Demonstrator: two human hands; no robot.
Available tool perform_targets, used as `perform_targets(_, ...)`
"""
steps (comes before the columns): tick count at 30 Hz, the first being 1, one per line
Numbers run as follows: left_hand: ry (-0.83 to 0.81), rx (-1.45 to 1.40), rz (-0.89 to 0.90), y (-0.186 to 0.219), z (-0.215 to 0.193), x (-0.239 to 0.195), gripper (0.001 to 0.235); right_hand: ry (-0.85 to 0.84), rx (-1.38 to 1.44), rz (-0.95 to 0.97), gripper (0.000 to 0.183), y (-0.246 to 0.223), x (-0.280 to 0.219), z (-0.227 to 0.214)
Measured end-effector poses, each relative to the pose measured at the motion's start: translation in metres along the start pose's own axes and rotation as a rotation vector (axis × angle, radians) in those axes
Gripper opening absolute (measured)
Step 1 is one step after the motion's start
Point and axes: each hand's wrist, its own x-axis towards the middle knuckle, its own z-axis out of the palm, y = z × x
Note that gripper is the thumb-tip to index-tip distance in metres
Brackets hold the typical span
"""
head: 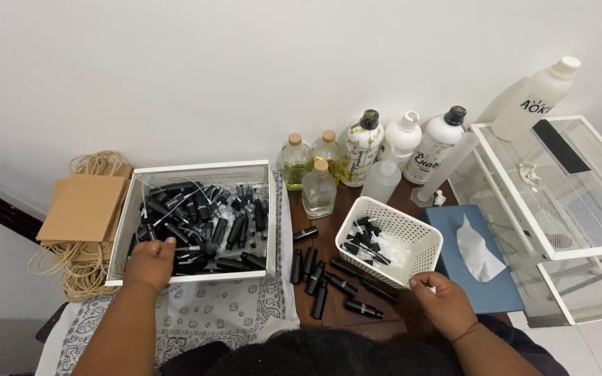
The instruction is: Cleaning individual black perfume sprayers by wiping them with a white cloth and placing them into a basket.
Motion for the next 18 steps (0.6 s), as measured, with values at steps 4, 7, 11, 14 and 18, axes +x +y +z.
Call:
perform_targets(4, 0.045, -0.095, -0.002, -0.005, 0.001, 0.007, 0.06, 0.001, -0.005, -0.008, 0.017, -0.004, -0.001, 0.0)
perform_targets(7, 0.014, 0.01, 0.012, -0.012, 0.004, 0.015, 0.063, -0.001, 0.016, -0.004, 0.018, -0.004, -0.001, 0.0)
perform_targets(11, -0.02, 0.064, -0.041, 0.007, -0.002, -0.003, 0.04, 0.007, 0.024, -0.002, 0.015, -0.003, 0.001, 0.001)
perform_targets(14, -0.076, 0.218, -0.058, 0.004, 0.003, 0.0, 0.053, 0.009, 0.01, -0.015, 0.016, 0.0, 0.001, 0.001)
perform_targets(18, -0.098, 0.358, -0.032, 0.004, 0.009, -0.004, 0.045, 0.015, 0.058, -0.025, 0.015, 0.005, 0.004, 0.003)
